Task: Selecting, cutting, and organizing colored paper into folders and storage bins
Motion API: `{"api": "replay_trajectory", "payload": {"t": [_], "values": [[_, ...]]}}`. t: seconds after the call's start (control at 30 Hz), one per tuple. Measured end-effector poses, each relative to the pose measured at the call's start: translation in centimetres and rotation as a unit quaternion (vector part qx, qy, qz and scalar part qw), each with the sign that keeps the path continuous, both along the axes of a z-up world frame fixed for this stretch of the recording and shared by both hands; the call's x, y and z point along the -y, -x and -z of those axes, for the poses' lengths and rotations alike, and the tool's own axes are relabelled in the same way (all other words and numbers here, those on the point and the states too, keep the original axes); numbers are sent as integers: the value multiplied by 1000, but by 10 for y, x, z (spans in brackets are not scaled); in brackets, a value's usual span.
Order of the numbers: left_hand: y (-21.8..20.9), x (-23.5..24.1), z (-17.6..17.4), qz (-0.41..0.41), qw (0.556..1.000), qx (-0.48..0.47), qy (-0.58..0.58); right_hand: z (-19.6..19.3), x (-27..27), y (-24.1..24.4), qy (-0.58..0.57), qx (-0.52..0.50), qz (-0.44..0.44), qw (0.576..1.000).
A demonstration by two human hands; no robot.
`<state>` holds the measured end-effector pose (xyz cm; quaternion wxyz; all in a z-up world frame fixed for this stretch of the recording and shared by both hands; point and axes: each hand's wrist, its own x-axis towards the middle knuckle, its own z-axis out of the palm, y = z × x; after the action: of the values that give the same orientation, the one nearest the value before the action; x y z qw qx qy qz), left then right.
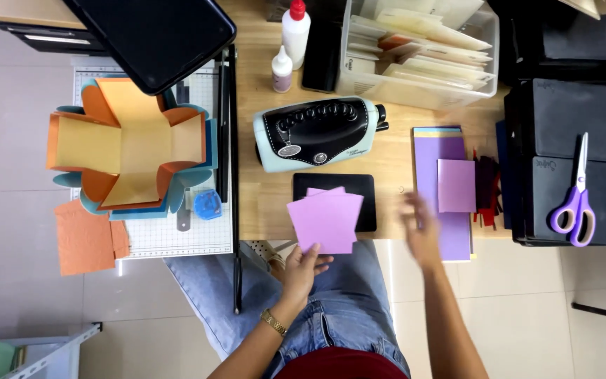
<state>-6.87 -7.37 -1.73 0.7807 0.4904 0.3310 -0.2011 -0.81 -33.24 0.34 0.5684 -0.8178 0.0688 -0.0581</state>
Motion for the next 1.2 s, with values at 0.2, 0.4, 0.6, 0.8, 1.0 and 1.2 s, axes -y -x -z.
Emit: {"api": "replay_trajectory", "payload": {"t": [0.2,0.4,0.6,0.8,1.0,1.2], "values": [[-16,-22,-9,126,913,233,-309,21,-102,17,-193,-37,-44,980],[-41,-31,-24,25,807,444,-390,14,-126,6,-69,64,-111,989],[-37,-12,5,17,807,445,-386,6,-132,10,10,96,-98,990],[-36,-12,40,33,788,419,-450,43,-126,13,34,75,-86,993],[-18,-86,-11,84,865,308,-386,36,-153,6,-50,-38,-182,981],[14,-156,-44,97,926,185,-316,39,-206,0,-180,-215,-276,919]]}}
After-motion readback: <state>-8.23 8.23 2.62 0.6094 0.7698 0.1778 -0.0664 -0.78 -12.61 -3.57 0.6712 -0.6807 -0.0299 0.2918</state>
